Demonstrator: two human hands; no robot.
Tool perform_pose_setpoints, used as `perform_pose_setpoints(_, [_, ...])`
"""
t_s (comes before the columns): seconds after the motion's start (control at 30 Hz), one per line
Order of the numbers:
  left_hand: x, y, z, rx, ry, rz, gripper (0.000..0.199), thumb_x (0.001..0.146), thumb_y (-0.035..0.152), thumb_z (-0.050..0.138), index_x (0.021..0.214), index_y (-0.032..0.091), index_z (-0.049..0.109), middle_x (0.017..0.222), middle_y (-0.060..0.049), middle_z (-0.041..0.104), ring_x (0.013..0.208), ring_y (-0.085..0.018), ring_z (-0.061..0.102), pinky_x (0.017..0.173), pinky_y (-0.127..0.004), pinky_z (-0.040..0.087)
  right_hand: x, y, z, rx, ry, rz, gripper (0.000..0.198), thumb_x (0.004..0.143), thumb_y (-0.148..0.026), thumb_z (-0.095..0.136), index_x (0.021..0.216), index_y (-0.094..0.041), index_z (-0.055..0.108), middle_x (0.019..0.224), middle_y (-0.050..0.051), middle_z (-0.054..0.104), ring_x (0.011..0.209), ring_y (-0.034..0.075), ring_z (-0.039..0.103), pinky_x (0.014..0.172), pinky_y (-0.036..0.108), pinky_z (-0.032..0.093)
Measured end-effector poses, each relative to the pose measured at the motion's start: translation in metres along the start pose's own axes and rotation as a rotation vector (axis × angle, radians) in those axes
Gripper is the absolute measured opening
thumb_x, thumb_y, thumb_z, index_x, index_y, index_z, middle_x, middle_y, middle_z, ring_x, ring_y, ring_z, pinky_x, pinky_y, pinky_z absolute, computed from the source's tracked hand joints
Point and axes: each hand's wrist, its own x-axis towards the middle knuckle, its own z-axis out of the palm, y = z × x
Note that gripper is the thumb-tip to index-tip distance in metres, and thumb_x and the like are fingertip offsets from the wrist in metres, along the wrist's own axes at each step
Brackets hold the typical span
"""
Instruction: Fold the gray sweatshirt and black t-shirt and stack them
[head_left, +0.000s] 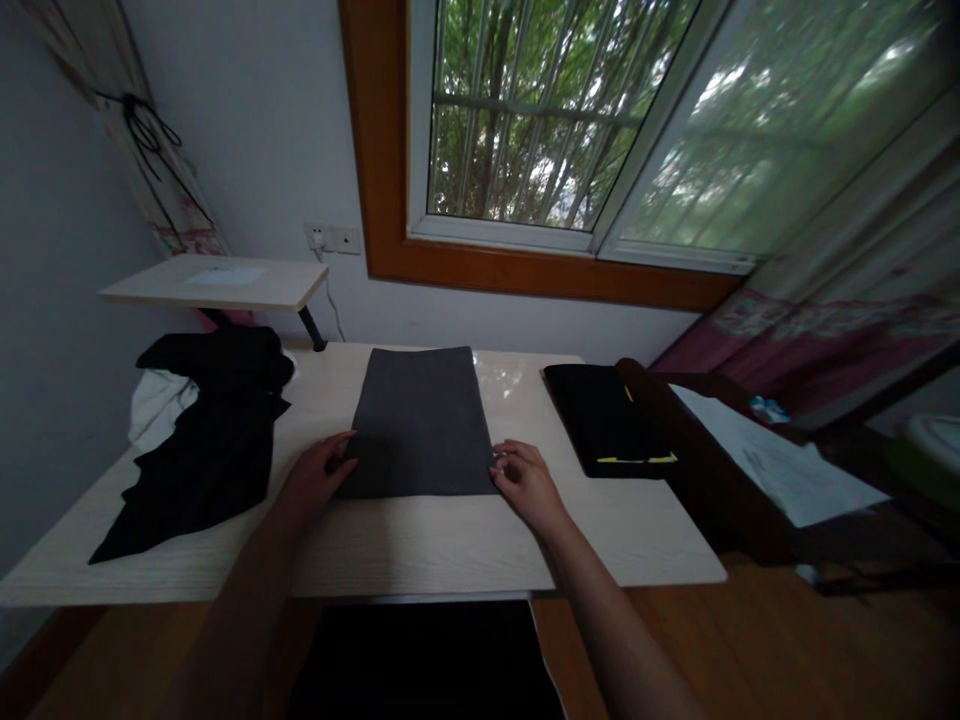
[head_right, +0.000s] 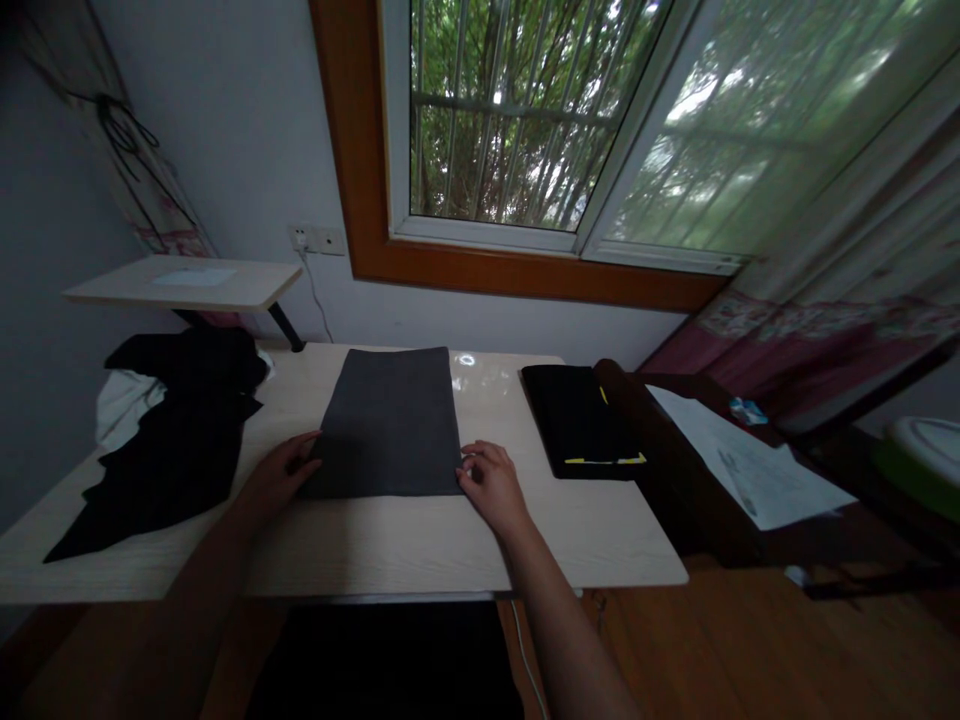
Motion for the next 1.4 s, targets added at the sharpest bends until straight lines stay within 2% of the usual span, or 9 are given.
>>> perform_pose_setpoints(0.37, [0.000,0.012,-0.002,0.062,0.041,-0.010,0.049,0.092,0.042,0.055,0.136,0.021,0.060,0.087,-0.003,0.066,0.078,-0.020,0.062,0.077,-0.034,0.051,0.000,0.002,0.000,0.009,0.005,-0.006,0.013,0.088,-0.033,0.065,0.077,-0.025,0.066,0.113,0.007,0.072,0.118,0.028,0.059,0.104,0.047,0.045])
perform_pose_setpoints(0.53, [0.001,0.015,-0.003,0.060,0.046,-0.016,0.052,0.093,0.045,0.054,0.139,0.019,0.058,0.087,-0.003,0.066,0.081,-0.021,0.063,0.081,-0.036,0.051,0.000,0.003,0.001,0.019,0.003,-0.016,0.012,0.087,-0.032,0.066,0.077,-0.025,0.067,0.112,0.007,0.072,0.118,0.028,0.059,0.103,0.047,0.045])
perform_pose_setpoints(0.83, [0.002,0.008,0.000,0.060,0.037,-0.007,0.054,0.092,0.047,0.055,0.139,0.020,0.057,0.087,-0.003,0.066,0.079,-0.021,0.063,0.078,-0.035,0.051,0.000,0.007,0.002,0.031,0.008,-0.026,0.010,0.086,-0.030,0.068,0.078,-0.025,0.066,0.111,0.006,0.072,0.118,0.028,0.059,0.103,0.048,0.045])
perform_pose_setpoints(1.4, [0.001,0.011,-0.002,0.014,-0.010,-0.068,0.062,0.088,0.053,0.061,0.140,0.020,0.056,0.082,-0.001,0.065,0.074,-0.020,0.061,0.073,-0.034,0.049,0.000,0.005,0.002,0.034,0.004,-0.016,0.011,0.087,-0.030,0.066,0.078,-0.025,0.067,0.111,0.006,0.072,0.120,0.028,0.059,0.104,0.048,0.045])
